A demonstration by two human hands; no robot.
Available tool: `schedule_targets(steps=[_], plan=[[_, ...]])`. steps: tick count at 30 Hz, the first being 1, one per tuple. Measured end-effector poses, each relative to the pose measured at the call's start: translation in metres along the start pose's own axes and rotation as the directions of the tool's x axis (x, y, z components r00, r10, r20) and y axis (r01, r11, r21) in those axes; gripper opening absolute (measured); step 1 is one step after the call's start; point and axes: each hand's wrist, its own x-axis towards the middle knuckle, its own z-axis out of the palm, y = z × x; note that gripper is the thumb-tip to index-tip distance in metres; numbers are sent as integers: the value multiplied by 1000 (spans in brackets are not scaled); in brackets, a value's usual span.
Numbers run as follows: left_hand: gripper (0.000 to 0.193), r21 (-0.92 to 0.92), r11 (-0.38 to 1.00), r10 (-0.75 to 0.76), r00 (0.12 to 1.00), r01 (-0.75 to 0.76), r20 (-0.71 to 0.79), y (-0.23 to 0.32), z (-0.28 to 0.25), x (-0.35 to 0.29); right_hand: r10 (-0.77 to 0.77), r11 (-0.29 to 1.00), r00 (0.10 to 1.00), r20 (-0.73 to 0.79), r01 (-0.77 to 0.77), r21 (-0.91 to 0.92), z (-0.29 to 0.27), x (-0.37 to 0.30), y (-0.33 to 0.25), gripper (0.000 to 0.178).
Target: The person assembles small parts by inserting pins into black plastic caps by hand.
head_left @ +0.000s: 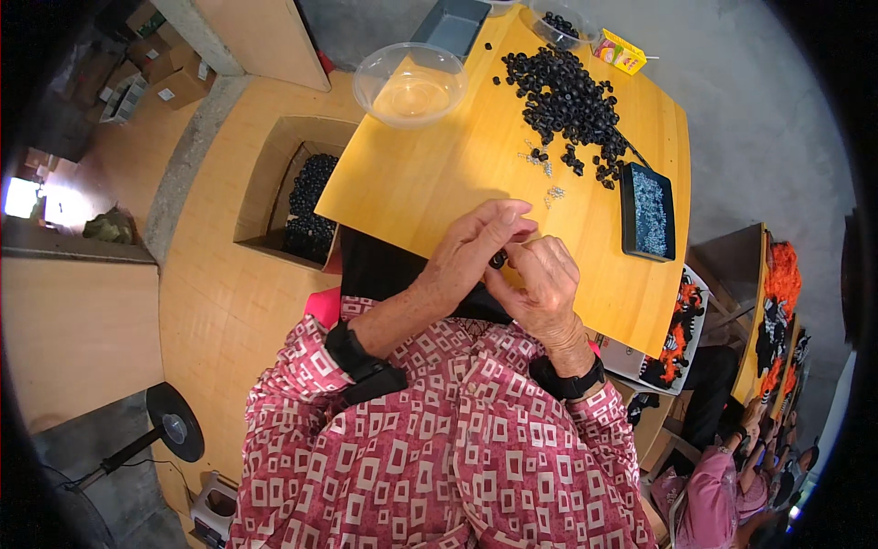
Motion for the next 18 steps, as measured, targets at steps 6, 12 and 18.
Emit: schedule_targets(steps=[6, 12, 18], plan=[[55, -129, 992, -5, 999, 12, 51, -9, 7, 7, -6, 999, 1000, -30, 7, 49, 7, 0, 1, 28], [56, -238, 967, -86, 996, 88, 18, -11, 10, 6, 1, 997, 999, -43, 2, 78, 11, -3, 1, 27], [53, -233, 968, -85, 996, 90, 34, -8, 13, 4, 3, 998, 1000, 3, -3, 70, 7, -4, -2, 26]])
